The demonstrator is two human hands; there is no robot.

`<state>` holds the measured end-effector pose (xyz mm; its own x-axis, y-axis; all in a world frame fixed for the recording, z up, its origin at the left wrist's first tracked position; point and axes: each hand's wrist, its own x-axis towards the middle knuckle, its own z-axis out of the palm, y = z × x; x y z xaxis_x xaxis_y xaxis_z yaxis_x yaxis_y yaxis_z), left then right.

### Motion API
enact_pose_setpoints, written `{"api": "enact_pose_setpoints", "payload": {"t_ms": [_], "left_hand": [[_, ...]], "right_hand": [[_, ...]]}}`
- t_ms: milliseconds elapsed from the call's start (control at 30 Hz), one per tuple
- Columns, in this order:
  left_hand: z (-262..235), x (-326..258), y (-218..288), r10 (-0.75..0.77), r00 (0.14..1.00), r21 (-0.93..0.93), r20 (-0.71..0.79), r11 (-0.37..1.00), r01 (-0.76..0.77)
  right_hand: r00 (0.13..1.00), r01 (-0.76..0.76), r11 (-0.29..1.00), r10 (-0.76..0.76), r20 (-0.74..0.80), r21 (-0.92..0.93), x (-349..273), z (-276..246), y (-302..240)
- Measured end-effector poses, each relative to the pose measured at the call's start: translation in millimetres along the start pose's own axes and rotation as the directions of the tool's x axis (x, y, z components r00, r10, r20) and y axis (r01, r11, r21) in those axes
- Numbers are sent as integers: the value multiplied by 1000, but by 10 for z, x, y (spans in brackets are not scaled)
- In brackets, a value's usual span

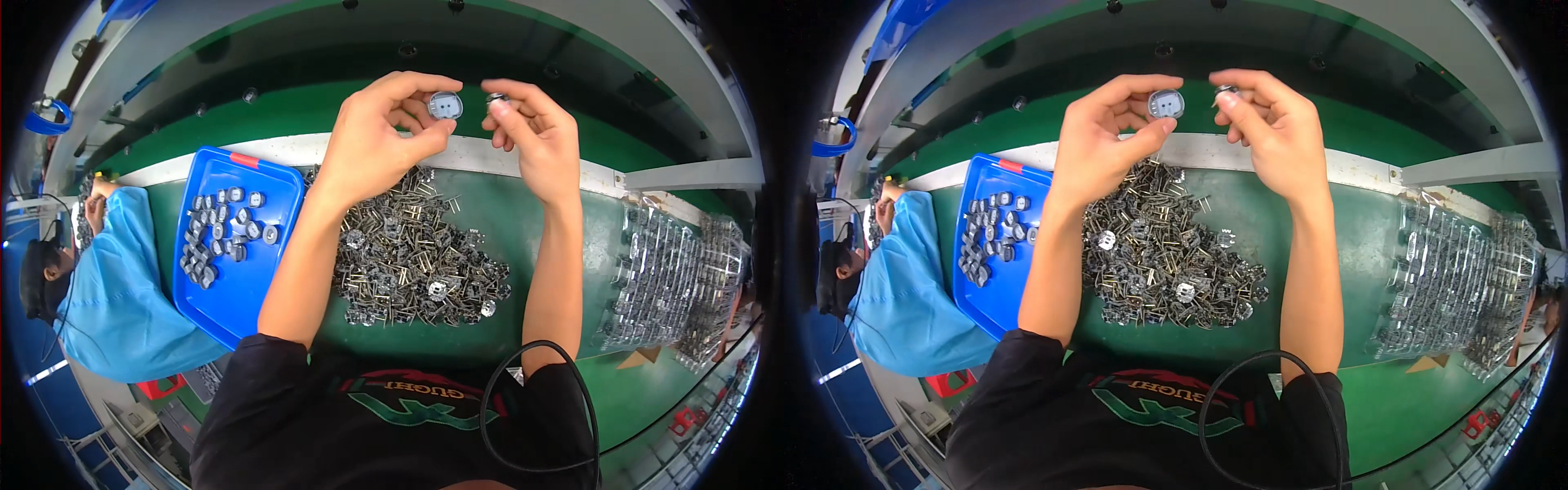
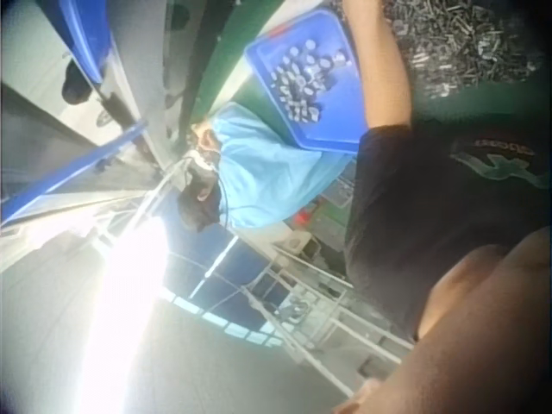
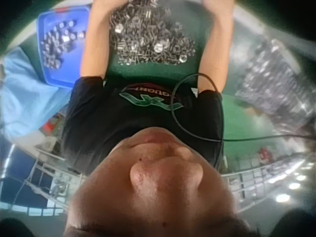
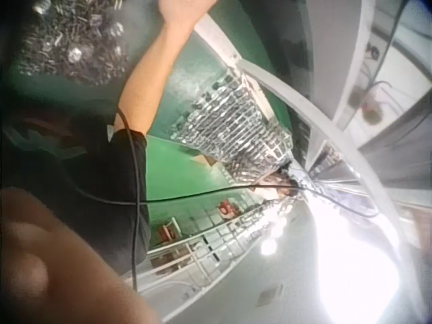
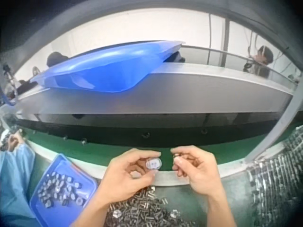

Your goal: Assembling small metal components into plastic housings on a factory assembly line.

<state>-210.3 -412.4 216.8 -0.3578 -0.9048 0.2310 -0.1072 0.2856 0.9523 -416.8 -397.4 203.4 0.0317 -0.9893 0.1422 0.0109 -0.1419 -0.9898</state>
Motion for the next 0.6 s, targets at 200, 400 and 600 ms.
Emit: {"api": "enact_pose_setpoints", "payload": {"t_ms": [200,400,600], "left_hand": [[-8,12,29,-56,998,-57,8,997,57],[54,-5,15,-11,999,-76,47,997,15],[89,-40,71,-32,997,-109,72,993,39]], "right_hand": [[991,54,967,-83,108,251,-46,-27,-131],[940,341,938,-341,16,-61,-74,85,-198],[922,359,853,-387,2,-378,-135,162,-378]]}}
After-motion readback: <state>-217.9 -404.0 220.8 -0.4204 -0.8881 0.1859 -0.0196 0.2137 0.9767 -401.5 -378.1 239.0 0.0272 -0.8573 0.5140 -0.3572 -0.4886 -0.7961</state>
